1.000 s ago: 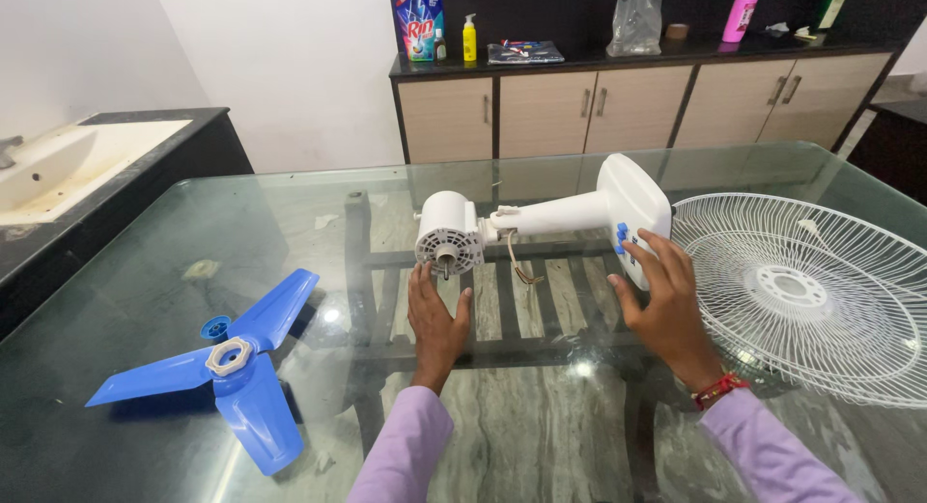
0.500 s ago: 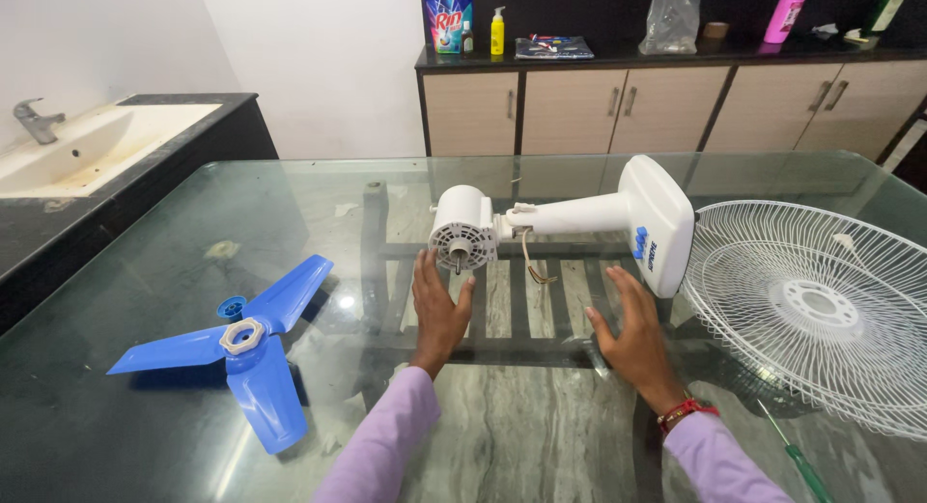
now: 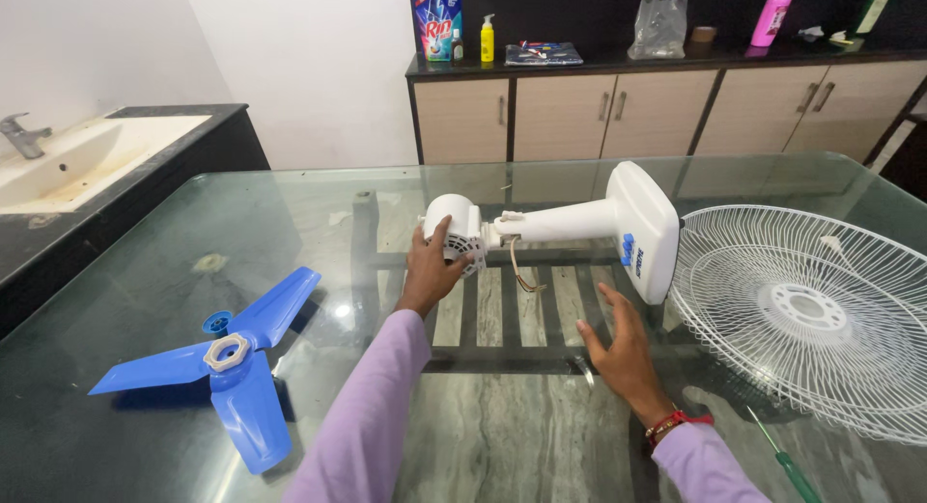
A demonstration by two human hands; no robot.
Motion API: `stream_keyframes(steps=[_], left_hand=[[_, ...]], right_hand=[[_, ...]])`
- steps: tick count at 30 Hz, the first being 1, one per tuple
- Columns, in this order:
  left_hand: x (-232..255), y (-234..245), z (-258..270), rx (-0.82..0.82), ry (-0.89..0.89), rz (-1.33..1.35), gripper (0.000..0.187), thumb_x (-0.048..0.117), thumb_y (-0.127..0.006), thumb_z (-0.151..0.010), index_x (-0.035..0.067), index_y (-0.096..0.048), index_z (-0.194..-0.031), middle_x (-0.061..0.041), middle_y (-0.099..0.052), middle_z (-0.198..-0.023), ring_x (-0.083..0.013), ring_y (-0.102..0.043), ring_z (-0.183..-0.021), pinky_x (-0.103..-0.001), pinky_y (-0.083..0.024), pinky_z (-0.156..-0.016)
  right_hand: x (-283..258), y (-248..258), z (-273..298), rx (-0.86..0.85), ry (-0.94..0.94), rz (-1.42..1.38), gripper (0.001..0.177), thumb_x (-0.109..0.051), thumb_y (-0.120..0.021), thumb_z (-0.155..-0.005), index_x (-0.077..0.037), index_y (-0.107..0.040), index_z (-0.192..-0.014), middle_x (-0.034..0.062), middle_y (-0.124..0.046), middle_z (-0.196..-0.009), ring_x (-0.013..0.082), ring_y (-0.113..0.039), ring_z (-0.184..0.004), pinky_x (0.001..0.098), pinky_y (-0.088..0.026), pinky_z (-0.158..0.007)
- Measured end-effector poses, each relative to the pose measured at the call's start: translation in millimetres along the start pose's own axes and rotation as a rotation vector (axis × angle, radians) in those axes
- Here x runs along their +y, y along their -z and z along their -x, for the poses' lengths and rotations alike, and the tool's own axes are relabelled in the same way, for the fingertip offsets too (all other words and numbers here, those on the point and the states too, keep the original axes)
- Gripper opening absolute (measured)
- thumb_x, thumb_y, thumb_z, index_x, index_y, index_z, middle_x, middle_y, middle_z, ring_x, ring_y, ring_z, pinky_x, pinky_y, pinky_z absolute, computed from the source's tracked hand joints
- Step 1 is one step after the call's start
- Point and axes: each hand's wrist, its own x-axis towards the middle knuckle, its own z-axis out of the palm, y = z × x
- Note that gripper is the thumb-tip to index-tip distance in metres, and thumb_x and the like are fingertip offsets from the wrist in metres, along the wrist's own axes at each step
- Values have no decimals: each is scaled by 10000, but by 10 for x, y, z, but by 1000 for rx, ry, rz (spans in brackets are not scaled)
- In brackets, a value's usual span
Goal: The person disassembles a white table fan on a glass table. They remove the front grille, then the blue fan blades, and finally the rear motor housing, leaving the fan in a partially disassembled state.
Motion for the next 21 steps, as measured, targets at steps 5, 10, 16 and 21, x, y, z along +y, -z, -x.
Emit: stream_keyframes(steps=[5,10,16,21], left_hand=[[-227,-150,-46,10,21,11,813,297,-822,-820,334,-440,-1538,-328,-327,-1550,-554,-482,-1302,-555,-432,-1095],[-186,-161,11,28,50,3,810,193,-807,-785,343,-461,-1502,-303,-339,-1535,-554,-477,-1265,-560,-422,-1086],[-72,0,151,29,46,-5,799,169,-801,-777,334,-470,-1485,-299,-354,-1517,-558,-463,-1263,-579,-409,-1084],[44,211,396,28,52,-27,784,177,-787,-785,321,-469,-1488,-302,-358,-1517,-548,-481,-1248,-578,-433,-1069]], right_hand=[[-1,-3,0,-19,-50,17,625,-193,-744,-867,-26,-507,-1420,218,-581,-1377,371,-554,-1299,451,-455,-1054],[-24,14,24,-21,-62,20,589,-200,-742,-871,-29,-535,-1396,207,-600,-1361,367,-562,-1290,443,-450,-1064],[-21,18,31,-11,-41,25,566,-194,-735,-877,-24,-546,-1382,205,-611,-1349,369,-564,-1296,445,-439,-1078],[-21,28,33,-1,0,33,558,-198,-727,-885,-22,-545,-1383,203,-615,-1365,363,-565,-1307,447,-435,-1096]])
